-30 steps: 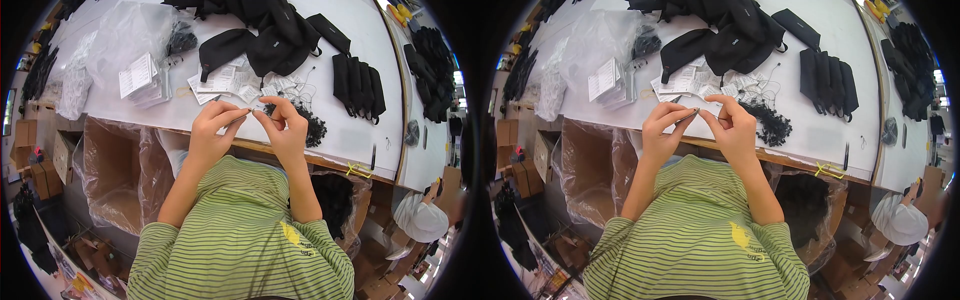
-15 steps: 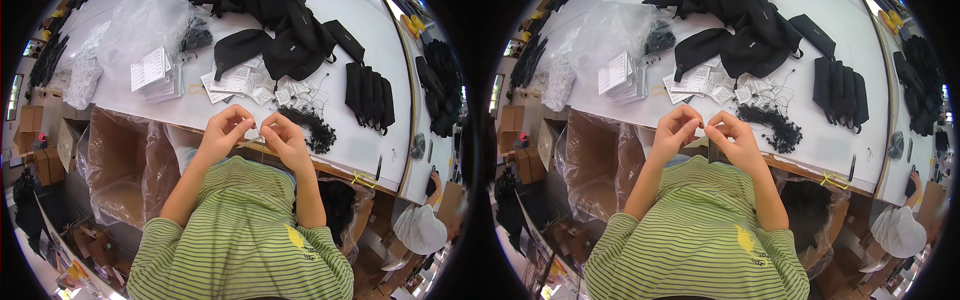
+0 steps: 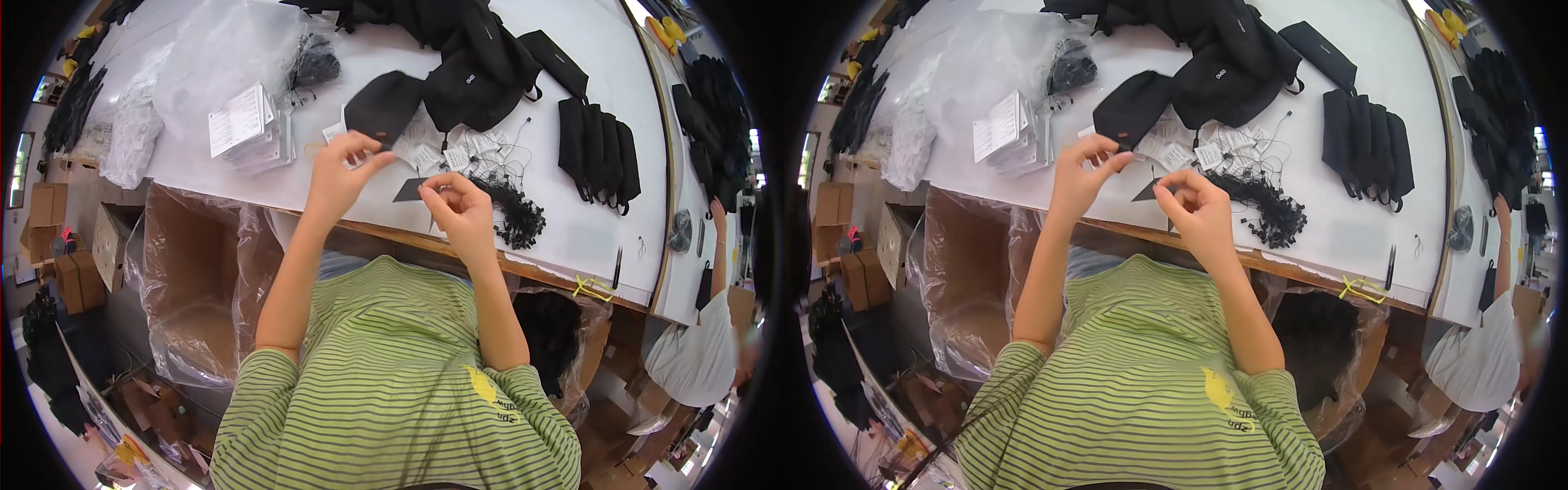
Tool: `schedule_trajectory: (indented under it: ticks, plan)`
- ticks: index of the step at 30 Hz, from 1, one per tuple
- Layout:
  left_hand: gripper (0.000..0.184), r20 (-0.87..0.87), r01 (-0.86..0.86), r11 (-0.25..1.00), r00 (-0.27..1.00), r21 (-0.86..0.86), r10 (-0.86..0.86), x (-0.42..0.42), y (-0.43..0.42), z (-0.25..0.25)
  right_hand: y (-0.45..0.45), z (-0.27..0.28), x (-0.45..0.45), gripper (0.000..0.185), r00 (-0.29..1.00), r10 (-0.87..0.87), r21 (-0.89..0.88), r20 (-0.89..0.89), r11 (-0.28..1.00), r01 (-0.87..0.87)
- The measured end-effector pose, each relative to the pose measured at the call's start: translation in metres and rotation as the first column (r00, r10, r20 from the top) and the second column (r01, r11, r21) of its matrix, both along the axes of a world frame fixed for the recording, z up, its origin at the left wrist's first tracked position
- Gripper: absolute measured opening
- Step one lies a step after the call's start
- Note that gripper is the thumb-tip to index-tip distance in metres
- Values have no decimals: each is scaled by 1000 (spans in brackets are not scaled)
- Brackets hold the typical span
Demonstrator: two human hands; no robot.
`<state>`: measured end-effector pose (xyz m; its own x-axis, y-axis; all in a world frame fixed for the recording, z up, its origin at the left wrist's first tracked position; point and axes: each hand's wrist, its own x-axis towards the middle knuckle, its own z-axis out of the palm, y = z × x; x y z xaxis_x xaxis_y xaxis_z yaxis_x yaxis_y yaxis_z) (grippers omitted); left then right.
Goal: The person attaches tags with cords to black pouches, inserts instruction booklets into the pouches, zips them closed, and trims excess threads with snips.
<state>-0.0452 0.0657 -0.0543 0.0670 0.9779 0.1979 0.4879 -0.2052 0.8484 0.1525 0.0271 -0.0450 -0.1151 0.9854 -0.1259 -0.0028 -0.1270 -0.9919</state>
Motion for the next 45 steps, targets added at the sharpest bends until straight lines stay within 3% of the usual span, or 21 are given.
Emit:
schedule_trajectory:
  ticks: [2, 5, 8, 11, 14, 17, 20, 23, 26, 29, 32, 33, 36, 37, 45]
  plan:
    - [24, 241, 164, 961, 964, -222, -109, 8, -17, 9, -1, -1, -7, 9, 996, -42, 74, 76, 997, 36]
    - [24, 599, 182, 902, 794, -393, 101, 18, -39, 5, -6, 4, -16, 8, 988, -61, 136, 140, 990, 42]
    - [23, 542, 212, 837, 832, -504, 116, 9, -45, 12, -9, 0, -15, 8, 980, -9, 165, 198, 986, -24]
    - [19, 605, 255, 840, 789, -479, 105, 5, -47, 15, -9, -2, -11, 8, 990, -30, 80, 141, 997, 19]
    - [17, 523, 169, 876, 846, -452, 107, 5, -48, -3, -14, 1, -13, 8, 967, 37, 182, 253, 980, -85]
    - [14, 398, 60, 943, 914, -328, 80, 10, -51, 6, -16, 1, -14, 7, 954, 46, 164, 296, 982, -98]
    - [11, 316, -90, 985, 940, -144, 132, 19, -55, 15, -14, 2, -12, 8, 975, 2, 178, 224, 983, -43]
    - [11, 493, -119, 969, 843, -217, 214, 20, -57, 15, -13, 0, -10, 11, 1000, 11, 96, 22, 995, -13]
    - [10, 557, -91, 973, 807, -212, 196, 19, -58, 22, -10, -3, -3, 12, 990, -13, 25, -141, 1000, 16]
    - [11, 527, 47, 935, 835, -351, 156, 16, -56, 22, -9, -14, -3, 12, 989, 21, 27, -144, 999, -17]
    - [12, 225, 61, 952, 974, -300, 8, 17, -67, 11, -12, -19, 0, 11, 976, -44, -52, -212, 998, 34]
    - [14, 190, 134, 963, 978, -232, -90, 17, -71, 7, -13, -20, 1, 11, 966, -82, -94, -247, 994, 60]
    - [16, 142, 252, 925, 965, -284, -219, 27, -82, 6, -14, -26, 4, 11, 923, -199, -174, -330, 974, 148]
    - [18, 53, 270, 918, 963, -290, -266, 29, -85, 4, -15, -31, 4, 11, 901, -224, -183, -372, 969, 166]
    - [19, 70, 208, 936, 978, -285, -196, 35, -103, 8, -20, -33, -1, 10, 868, -346, -160, -357, 938, 308]
